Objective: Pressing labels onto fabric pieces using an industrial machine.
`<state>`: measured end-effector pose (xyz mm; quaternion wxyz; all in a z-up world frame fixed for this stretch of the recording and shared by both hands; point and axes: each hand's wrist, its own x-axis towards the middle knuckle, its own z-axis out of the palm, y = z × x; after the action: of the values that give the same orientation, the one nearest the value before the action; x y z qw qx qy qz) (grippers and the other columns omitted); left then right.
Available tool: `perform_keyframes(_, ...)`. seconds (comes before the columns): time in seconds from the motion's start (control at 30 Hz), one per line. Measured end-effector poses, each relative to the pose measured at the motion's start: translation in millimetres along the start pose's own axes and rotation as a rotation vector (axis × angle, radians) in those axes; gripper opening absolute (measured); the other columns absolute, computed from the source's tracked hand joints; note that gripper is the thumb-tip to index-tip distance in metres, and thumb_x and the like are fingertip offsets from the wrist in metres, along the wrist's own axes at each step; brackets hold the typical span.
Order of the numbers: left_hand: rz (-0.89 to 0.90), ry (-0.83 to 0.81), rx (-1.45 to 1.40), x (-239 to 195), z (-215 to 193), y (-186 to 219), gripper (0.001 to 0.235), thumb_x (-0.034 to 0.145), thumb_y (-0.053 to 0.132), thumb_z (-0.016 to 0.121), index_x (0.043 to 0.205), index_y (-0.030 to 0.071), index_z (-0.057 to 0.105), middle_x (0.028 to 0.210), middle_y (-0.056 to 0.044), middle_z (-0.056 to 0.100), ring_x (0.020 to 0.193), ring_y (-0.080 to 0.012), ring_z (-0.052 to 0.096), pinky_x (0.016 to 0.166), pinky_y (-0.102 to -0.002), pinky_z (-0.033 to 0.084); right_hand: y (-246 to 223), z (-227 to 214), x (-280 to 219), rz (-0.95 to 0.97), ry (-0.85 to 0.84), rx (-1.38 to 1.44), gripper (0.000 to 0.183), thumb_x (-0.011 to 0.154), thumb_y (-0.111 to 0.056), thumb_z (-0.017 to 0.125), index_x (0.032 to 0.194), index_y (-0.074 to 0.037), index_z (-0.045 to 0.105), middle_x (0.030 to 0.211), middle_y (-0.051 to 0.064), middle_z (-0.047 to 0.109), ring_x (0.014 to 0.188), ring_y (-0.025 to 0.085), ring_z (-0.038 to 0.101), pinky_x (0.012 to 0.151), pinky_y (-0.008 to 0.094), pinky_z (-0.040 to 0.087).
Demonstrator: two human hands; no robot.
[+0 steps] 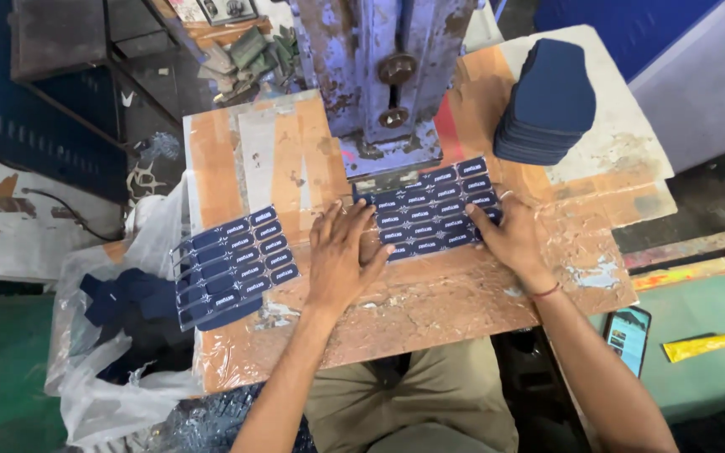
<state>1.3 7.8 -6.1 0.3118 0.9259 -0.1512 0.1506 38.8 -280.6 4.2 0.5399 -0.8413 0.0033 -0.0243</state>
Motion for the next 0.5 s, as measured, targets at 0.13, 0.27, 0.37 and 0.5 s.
perform_keyframes(0.13,0.025,-0.01,0.033,-5.8,0.0,-1.0,0.064,0.09,0.048,0.073,0.14,0.01,0.062,0.152,-0.011,0.055,0.148,-0.0384,0.036,0.122,-0.055,0.024,-22.9,2.0,-5.1,-0.019,0.033,-0.007,0.023,0.096,-0.011,0.07,0.115,0.002,0.062,0.074,0.004,0.069,0.048,0.008,0.062,0.04,0.026,0.046)
perform_keyframes(0.27,0.05,-0.007,0.032,-4.2,-0.9,-0.2,0.067,0.089,0.049,0.074,0.141,0.01,0.062,0.152,-0.011,0.055,0.148,-0.0388,0.035,0.121,-0.057,0.024,-9.8,-0.9,-5.5,-0.017,-0.012,0.032,0.021,0.099,-0.01,0.07,0.113,0.003,0.063,0.073,0.005,0.068,0.05,0.008,0.061,0.042,0.025,0.047)
perform_keyframes(0.37,0.034,-0.026,0.028,0.1,-2.3,-1.0,0.07,0.087,0.053,0.075,0.142,0.012,0.062,0.153,-0.01,0.054,0.148,-0.0372,0.035,0.12,-0.056,0.025,-12.2,-2.7,0.5,-0.043,-0.028,0.016,0.02,0.099,-0.01,0.069,0.113,0.003,0.063,0.076,0.005,0.069,0.05,0.008,0.062,0.042,0.025,0.049)
perform_keyframes(0.5,0.021,-0.03,0.042,-2.2,-0.7,-0.3,0.074,0.083,0.057,0.077,0.14,0.012,0.062,0.153,-0.01,0.053,0.147,-0.0376,0.035,0.121,-0.057,0.024,-0.9,-3.8,5.4,0.068,-0.055,0.071,0.02,0.099,-0.01,0.069,0.112,0.004,0.062,0.076,0.006,0.069,0.049,0.008,0.061,0.04,0.025,0.049)
